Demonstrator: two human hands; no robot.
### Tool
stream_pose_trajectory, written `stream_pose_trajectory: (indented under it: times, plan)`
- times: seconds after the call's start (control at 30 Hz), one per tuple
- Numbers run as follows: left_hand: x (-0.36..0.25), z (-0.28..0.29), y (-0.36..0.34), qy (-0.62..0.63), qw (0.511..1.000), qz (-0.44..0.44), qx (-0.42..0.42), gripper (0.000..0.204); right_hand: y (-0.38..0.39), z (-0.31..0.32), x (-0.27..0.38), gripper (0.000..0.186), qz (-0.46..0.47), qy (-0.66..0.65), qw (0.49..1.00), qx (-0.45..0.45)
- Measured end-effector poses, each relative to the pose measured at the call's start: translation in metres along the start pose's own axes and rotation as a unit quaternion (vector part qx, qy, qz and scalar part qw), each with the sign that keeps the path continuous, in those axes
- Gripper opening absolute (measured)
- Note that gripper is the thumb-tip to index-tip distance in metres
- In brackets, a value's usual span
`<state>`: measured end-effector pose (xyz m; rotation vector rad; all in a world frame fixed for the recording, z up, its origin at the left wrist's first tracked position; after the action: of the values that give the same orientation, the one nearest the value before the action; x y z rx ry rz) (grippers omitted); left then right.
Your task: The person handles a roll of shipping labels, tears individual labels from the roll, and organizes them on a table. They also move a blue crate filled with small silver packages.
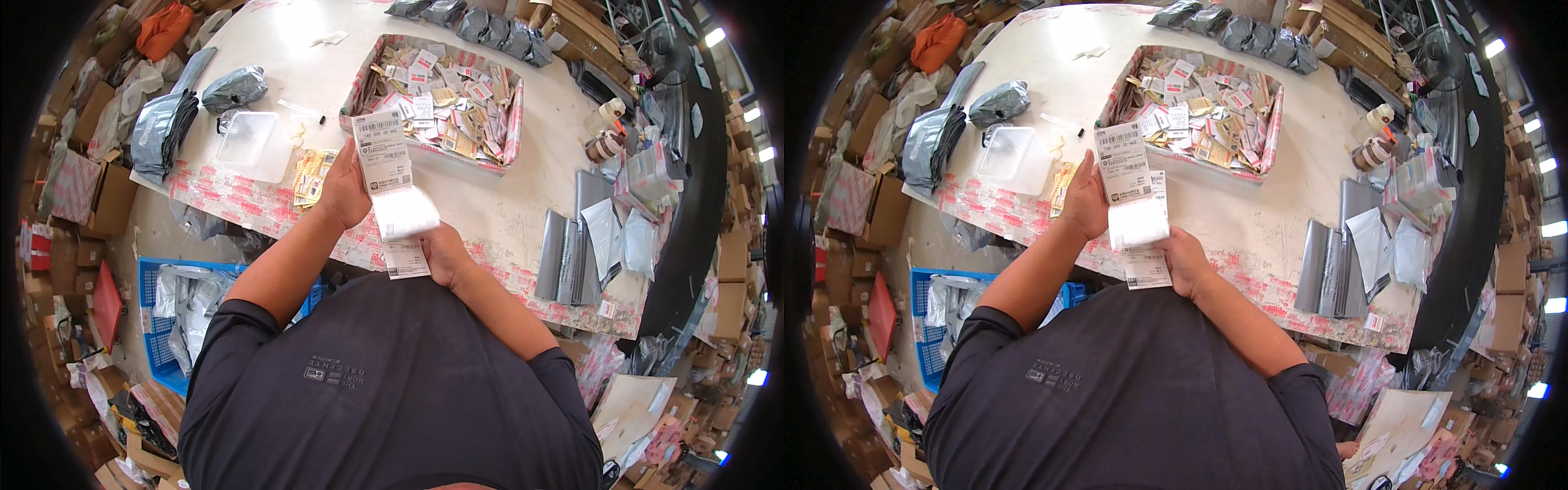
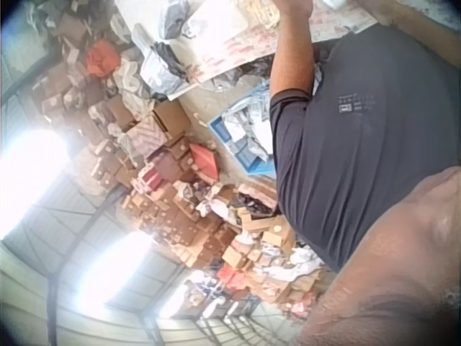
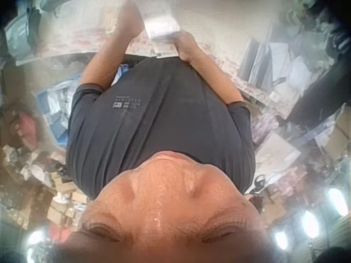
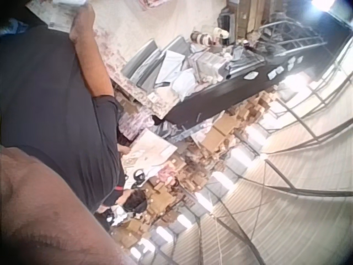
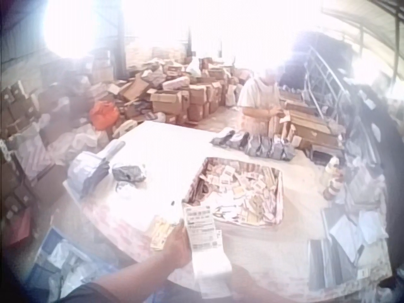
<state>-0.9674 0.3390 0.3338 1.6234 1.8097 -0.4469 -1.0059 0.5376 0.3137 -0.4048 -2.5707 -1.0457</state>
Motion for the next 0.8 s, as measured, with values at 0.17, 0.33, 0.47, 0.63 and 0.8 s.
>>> stream_pose_trajectory:
  times: [0.17, 0.33, 0.47, 0.63, 0.8]
  plan:
    - [-0.001, 0.005, -0.004, -0.055, 0.998, -0.002, -0.015, 0.058, 0.000, -0.016, 0.008, 0.027, 0.024, -0.040, 0.996, 0.071]
    - [-0.007, 0.004, -0.005, -0.036, 0.999, 0.000, -0.021, 0.060, -0.008, 0.000, -0.004, 0.030, 0.053, 0.067, 0.996, 0.035]
    - [-0.004, 0.011, -0.006, -0.044, 0.999, -0.013, 0.012, 0.062, -0.007, -0.014, 0.001, 0.055, 0.031, -0.065, 0.995, 0.072]
    - [-0.008, 0.001, -0.005, -0.050, 0.999, -0.003, -0.007, 0.061, -0.018, -0.003, -0.001, 0.032, 0.074, 0.050, 0.993, 0.071]
    - [-0.011, 0.002, -0.006, -0.006, 1.000, -0.010, -0.011, 0.060, -0.006, -0.008, -0.002, 0.031, 0.047, 0.010, 0.999, 0.017]
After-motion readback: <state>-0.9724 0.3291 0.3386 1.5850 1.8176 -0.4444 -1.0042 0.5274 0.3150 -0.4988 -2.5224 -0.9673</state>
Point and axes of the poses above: each hand's wrist, its own y-axis away from the middle knuckle, its own z-axis out of the back of the hand, x = y × z, the point moved 1 cm from there along -y, towards the middle knuckle, and after that the axes turned 15 degrees about -y, right-handed, at the moved point
